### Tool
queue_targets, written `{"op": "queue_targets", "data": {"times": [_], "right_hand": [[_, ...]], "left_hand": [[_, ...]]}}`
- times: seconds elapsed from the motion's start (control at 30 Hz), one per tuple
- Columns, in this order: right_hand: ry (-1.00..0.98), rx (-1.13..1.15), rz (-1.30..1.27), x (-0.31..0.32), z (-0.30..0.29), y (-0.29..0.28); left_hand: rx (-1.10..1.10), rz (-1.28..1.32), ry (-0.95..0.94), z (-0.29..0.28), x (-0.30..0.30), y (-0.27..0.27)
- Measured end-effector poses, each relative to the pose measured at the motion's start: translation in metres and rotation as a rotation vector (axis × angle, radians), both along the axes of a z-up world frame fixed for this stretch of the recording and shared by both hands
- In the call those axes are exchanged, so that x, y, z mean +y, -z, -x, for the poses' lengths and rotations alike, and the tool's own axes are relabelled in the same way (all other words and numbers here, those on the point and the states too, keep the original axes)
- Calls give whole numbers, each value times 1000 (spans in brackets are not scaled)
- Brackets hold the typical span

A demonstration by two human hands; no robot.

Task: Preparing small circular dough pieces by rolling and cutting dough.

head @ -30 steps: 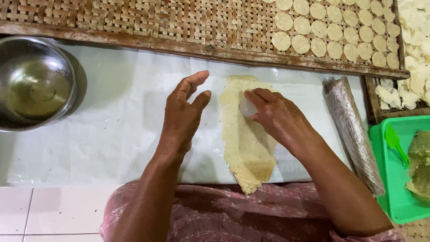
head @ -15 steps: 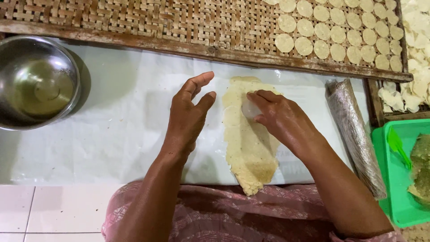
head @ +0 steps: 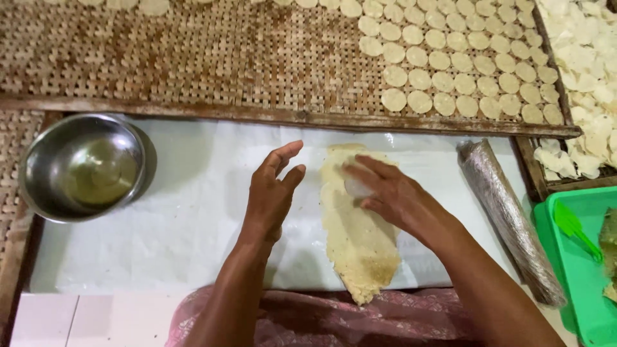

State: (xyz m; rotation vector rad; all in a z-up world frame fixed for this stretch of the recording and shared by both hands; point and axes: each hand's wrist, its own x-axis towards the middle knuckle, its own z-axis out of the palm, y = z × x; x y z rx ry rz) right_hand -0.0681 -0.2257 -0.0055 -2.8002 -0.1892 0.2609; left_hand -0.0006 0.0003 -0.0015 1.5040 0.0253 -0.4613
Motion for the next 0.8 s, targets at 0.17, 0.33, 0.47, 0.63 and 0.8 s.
{"op": "queue_targets", "data": {"times": [0.17,0.33,0.47,0.63,0.8], "right_hand": [[-73,-103,42,-12,1,13],[-49,-107,135,-7,1,11],[-3,-99,211,-5,-6,15],[32,-55,268,-8,-12,19],[63,0,150,-9,-15,19]], "left_hand": [[-9,4,-16,0,0,1],[5,23,-36,3,-1,0],[4,5,-36,1,0,-2],[4,32,-49,1,0,4],[26,34,-38,0,0,5]]}}
